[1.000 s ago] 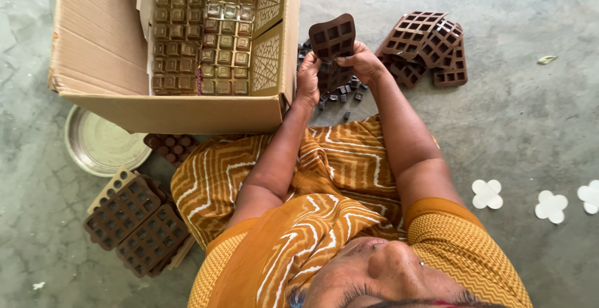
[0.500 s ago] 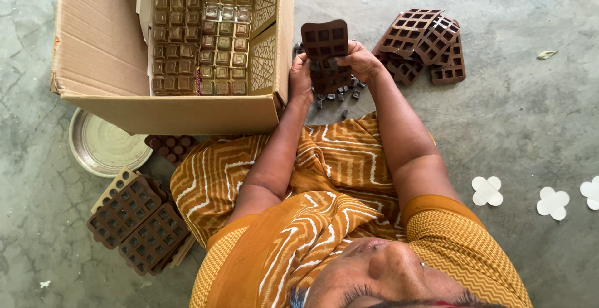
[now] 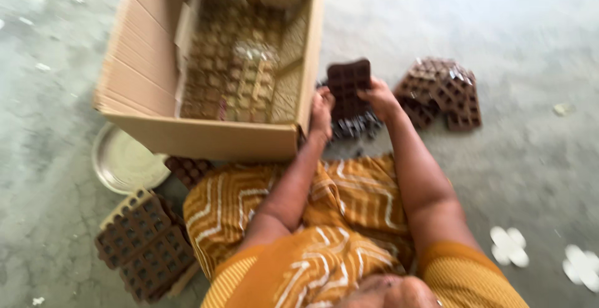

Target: The person sits on the floor and repeatedly picks up small dark square pieces, inserting them into the cavities of brown plastic mold trays. The person places filled trays into a cardboard box and continues the process with additional trays.

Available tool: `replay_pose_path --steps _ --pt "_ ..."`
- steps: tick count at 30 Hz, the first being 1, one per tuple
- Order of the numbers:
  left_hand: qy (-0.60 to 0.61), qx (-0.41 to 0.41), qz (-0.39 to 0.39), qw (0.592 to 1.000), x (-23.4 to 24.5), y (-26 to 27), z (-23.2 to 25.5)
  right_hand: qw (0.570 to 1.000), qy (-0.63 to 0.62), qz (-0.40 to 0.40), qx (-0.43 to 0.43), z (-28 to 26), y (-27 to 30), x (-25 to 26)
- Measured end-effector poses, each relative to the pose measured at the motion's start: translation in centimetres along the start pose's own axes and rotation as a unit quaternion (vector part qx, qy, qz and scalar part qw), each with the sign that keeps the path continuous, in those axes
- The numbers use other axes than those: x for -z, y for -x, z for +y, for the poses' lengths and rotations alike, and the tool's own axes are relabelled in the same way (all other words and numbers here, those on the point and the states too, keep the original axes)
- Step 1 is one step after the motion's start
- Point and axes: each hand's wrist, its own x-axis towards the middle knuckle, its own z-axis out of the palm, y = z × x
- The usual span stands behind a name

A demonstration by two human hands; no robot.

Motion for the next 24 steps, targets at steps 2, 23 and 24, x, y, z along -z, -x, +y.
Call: replay_pose_path --steps 2,23,24 --pt "-0.024 0.002 -0.045 0.999 -0.6 0.5 0.6 0.998 -0.045 -0.001 -0.055 -0.7 0.0 -0.2" --pt "-0.018 -0.028 -0.043 0.999 -1.6 1.5 1.4 0.995 -0.029 0.002 -0.098 -0.1 -0.3 1.4" --pt "0.001 -0.029 -0.049 0.998 -1.7 1.4 1.2 0.993 -0.027 -0.009 -0.112 -0.5 -0.2 1.3"
